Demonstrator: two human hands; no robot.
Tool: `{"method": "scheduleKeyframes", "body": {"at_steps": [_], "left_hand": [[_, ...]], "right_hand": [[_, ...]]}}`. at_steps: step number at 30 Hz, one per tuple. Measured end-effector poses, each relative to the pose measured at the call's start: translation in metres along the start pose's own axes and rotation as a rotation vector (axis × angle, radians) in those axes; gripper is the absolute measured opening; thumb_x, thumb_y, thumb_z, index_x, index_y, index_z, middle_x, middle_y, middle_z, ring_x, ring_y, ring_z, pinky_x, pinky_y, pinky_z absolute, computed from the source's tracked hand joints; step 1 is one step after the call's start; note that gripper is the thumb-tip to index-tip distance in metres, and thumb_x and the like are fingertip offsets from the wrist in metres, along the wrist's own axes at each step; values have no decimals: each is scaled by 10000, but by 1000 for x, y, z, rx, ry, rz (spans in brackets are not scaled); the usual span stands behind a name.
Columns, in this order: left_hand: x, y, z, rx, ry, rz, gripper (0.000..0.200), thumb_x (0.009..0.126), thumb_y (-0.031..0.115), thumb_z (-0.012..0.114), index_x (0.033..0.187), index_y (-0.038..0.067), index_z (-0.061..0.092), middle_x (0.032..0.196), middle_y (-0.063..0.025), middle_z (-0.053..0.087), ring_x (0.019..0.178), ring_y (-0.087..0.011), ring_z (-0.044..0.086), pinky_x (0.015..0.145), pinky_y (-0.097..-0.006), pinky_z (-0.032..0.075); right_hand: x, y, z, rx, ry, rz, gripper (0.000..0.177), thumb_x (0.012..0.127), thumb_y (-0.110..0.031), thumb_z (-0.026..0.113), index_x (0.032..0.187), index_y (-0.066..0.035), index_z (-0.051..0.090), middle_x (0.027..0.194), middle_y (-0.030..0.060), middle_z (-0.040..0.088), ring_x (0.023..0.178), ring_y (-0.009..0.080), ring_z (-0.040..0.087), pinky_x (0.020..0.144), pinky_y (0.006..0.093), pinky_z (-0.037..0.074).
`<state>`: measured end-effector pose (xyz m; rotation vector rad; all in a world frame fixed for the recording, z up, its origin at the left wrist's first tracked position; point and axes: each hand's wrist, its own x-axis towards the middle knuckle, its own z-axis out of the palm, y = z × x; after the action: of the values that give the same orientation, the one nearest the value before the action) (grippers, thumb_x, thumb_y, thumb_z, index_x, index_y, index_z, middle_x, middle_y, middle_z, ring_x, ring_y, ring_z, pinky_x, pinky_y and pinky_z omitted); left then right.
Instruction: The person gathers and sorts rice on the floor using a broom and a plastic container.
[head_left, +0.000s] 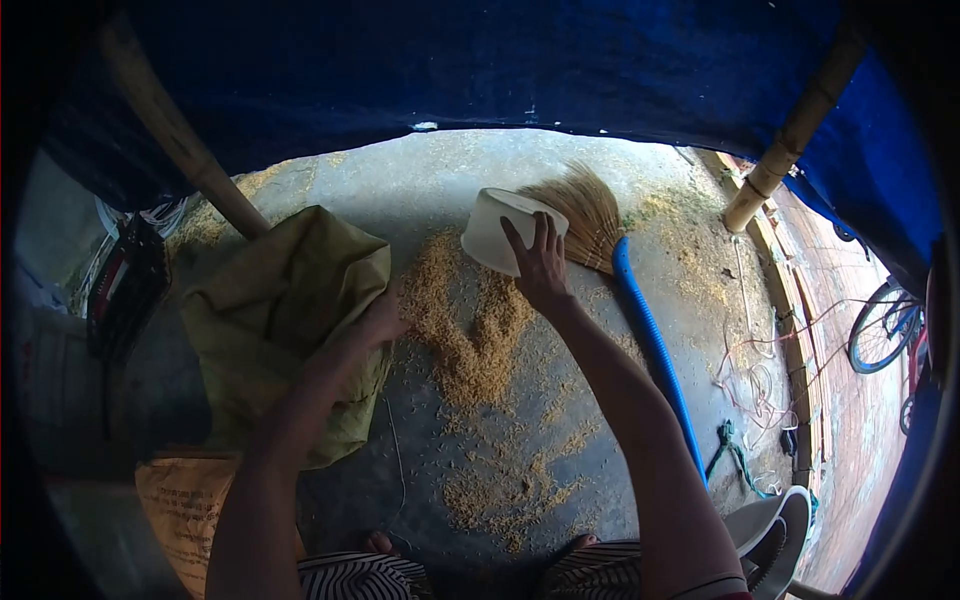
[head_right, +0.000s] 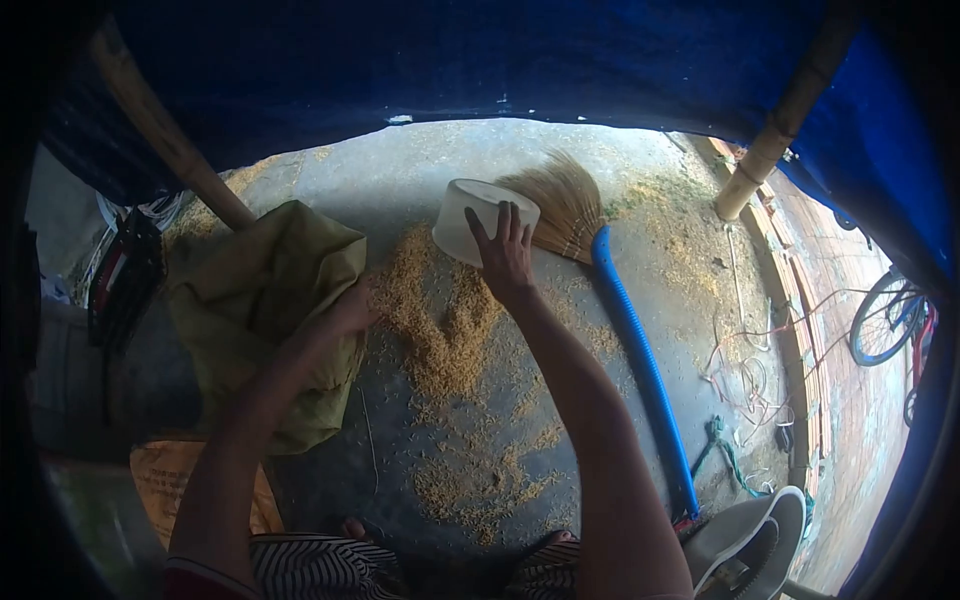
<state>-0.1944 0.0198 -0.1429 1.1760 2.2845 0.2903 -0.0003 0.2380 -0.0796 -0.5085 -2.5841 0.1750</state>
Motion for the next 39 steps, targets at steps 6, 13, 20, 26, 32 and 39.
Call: {"method": "scheduleKeyframes", "body": {"at_steps": [6,13,20,26,32,39], "left_hand": [[11,-88,11,173,61,-111,984,636,108,712,1379,-22,80,1377,-319,167,1297,-398,214,1073,-404,237],[-1,-85,10,174,40,-139,1090,589,162,782,1391,36,54,1398,-304,79,1299,-455,128,1075,-457,198],[5,-101,23,234,91,-137,1073,589,191,794,1377,23,84,1377,-299,127,1289,-440,161,1067,-451,212],[-8,-86,14,153,140,-129,960,617,115,748,1358,-15,152,1397,-276,132,1286,-439,175,1065,-447,217],[-23,-40,27,549,301,138,885,649,94,677,1362,-22,165,1398,-273,170,1302,-420,175,1067,-445,220],[-27,14,29,338,-162,213,1159,586,439,767,1378,-35,66,1410,-281,129,1322,-403,140,1064,-479,210]], "right_hand": [[-65,-59,-62,9,-296,-42,881,631,-21,671,1368,-272,260,1303,259,205,1247,459,222,952,634,268],[27,-48,-32,84,-25,6,903,589,-36,727,1354,-221,283,1290,255,214,1225,471,244,946,612,308],[50,-79,68,-274,-58,-90,833,687,-36,656,1377,-259,245,1341,269,196,1264,456,207,954,639,291],[-12,-127,17,-118,-297,-451,793,733,-60,619,1380,-312,235,1354,269,210,1290,421,206,1009,633,212],[-75,-93,-48,-200,-353,-525,982,574,-188,788,1379,-269,232,1344,258,215,1286,424,194,1006,609,250],[-50,-16,-89,-52,-113,4,991,515,-69,792,1354,-217,283,1286,250,221,1222,453,258,953,577,326]]}}
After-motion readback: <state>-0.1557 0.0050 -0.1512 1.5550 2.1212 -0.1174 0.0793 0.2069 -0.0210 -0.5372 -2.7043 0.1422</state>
